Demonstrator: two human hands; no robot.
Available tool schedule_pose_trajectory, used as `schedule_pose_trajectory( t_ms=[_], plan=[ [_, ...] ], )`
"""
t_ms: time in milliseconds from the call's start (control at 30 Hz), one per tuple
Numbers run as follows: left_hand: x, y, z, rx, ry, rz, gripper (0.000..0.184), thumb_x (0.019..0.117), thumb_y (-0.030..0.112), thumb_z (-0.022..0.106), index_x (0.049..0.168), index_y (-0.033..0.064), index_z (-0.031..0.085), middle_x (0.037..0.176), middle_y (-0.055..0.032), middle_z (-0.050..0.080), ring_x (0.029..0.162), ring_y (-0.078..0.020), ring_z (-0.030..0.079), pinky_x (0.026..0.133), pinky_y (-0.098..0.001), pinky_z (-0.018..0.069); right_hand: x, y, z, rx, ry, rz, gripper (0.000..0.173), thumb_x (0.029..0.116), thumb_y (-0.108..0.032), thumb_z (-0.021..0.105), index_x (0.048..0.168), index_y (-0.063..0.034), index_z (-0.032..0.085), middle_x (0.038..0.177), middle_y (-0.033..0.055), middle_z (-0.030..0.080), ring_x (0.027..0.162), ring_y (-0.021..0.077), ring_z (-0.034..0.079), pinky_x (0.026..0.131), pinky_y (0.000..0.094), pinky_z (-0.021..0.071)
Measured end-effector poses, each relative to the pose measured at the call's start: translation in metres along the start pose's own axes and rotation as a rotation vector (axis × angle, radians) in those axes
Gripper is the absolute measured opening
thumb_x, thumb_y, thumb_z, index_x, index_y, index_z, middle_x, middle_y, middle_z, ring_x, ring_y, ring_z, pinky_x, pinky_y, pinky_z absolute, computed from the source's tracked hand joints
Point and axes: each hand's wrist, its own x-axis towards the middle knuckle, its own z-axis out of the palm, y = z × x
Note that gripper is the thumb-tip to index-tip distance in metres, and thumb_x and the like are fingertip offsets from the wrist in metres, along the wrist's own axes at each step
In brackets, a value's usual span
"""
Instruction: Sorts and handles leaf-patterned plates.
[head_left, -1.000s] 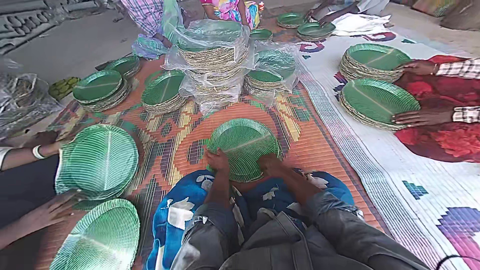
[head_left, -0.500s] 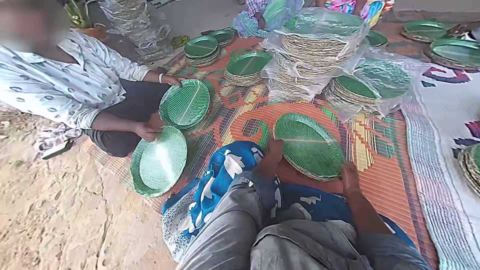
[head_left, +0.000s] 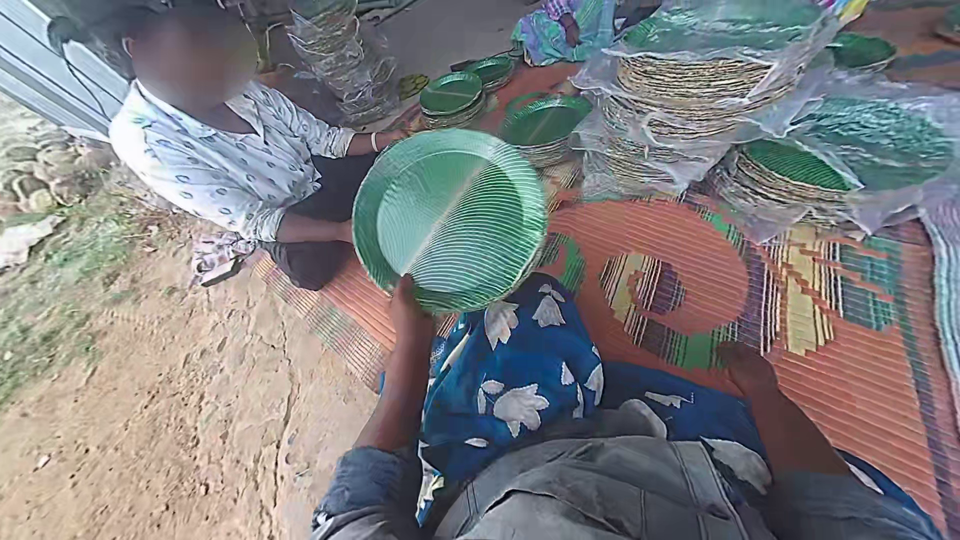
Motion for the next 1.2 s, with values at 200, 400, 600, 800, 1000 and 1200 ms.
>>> schedule_pose_trajectory(
  t_ms=[200, 400, 600, 800, 1000, 1200],
  plan=[
    [0.047, -0.072, -0.130, 0.249, 0.171, -0.113, 0.052, 0.1128, 0.023, 0.033, 0.157, -0.0027, 0.025, 0.155, -0.0248, 0.039, 0.134, -0.0313, 0.050, 0.109, -0.0471, 0.0462, -0.007, -0.014, -0.004, -0.031, -0.088, 0.069, 0.038, 0.1092, -0.019, 0.047, 0.134, 0.0078, 0.060, 0.143, 0.0332, 0.054, 0.138, 0.0462, 0.050, 0.112, 0.0606, 0.0399],
    [0.033, -0.108, -0.076, 0.376, -0.227, -0.228, 0.048, 0.1146, 0.023, 0.023, 0.153, -0.0051, 0.026, 0.151, -0.0243, 0.040, 0.127, -0.0233, 0.054, 0.103, -0.0358, 0.0485, -0.023, -0.015, -0.011, -0.024, -0.166, 0.052, 0.040, 0.1110, -0.021, 0.043, 0.135, 0.0068, 0.060, 0.144, 0.0294, 0.055, 0.138, 0.0422, 0.051, 0.113, 0.0584, 0.0392],
    [0.002, -0.100, 0.037, 0.401, -0.652, 0.154, 0.044, 0.1065, 0.009, 0.041, 0.144, -0.0137, 0.036, 0.123, -0.0186, 0.053, 0.096, -0.0072, 0.056, 0.087, -0.0240, 0.0499, -0.028, -0.023, -0.011, -0.074, -0.186, 0.045, 0.037, 0.1096, -0.020, 0.045, 0.131, 0.0038, 0.063, 0.139, 0.0285, 0.059, 0.134, 0.0444, 0.055, 0.108, 0.0647, 0.0422],
    [-0.083, -0.065, 0.135, 0.196, -1.014, 0.146, 0.038, 0.1042, 0.008, 0.036, 0.140, -0.0048, 0.036, 0.096, 0.0008, 0.065, 0.074, -0.0037, 0.067, 0.070, -0.0211, 0.0573, -0.038, -0.036, -0.011, -0.099, 0.385, -0.388, 0.034, 0.1068, -0.013, 0.044, 0.118, 0.0062, 0.070, 0.119, 0.0272, 0.070, 0.117, 0.0435, 0.067, 0.099, 0.0570, 0.0512],
    [-0.161, -0.104, 0.190, 0.426, -1.462, 0.092, 0.045, 0.1042, 0.005, 0.039, 0.146, -0.0107, 0.035, 0.109, -0.0156, 0.064, 0.085, -0.0125, 0.066, 0.075, -0.0272, 0.0541, -0.020, -0.018, -0.028, -0.098, 0.336, 0.195, 0.059, 0.1057, -0.011, 0.048, 0.161, 0.0004, 0.030, 0.168, 0.0237, 0.026, 0.157, 0.0429, 0.021, 0.120, 0.0712, 0.0151],
    [-0.158, -0.181, 0.184, 1.358, -1.810, 0.252, 0.053, 0.1093, 0.018, 0.046, 0.160, 0.0068, 0.032, 0.132, -0.0192, 0.066, 0.115, -0.0328, 0.068, 0.102, -0.0482, 0.0513, -0.007, -0.008, -0.045, -0.210, 0.122, 0.456, 0.060, 0.0974, 0.008, 0.055, 0.155, 0.0034, 0.038, 0.163, 0.0295, 0.031, 0.149, 0.0498, 0.033, 0.109, 0.0735, 0.0355]
  ],
)
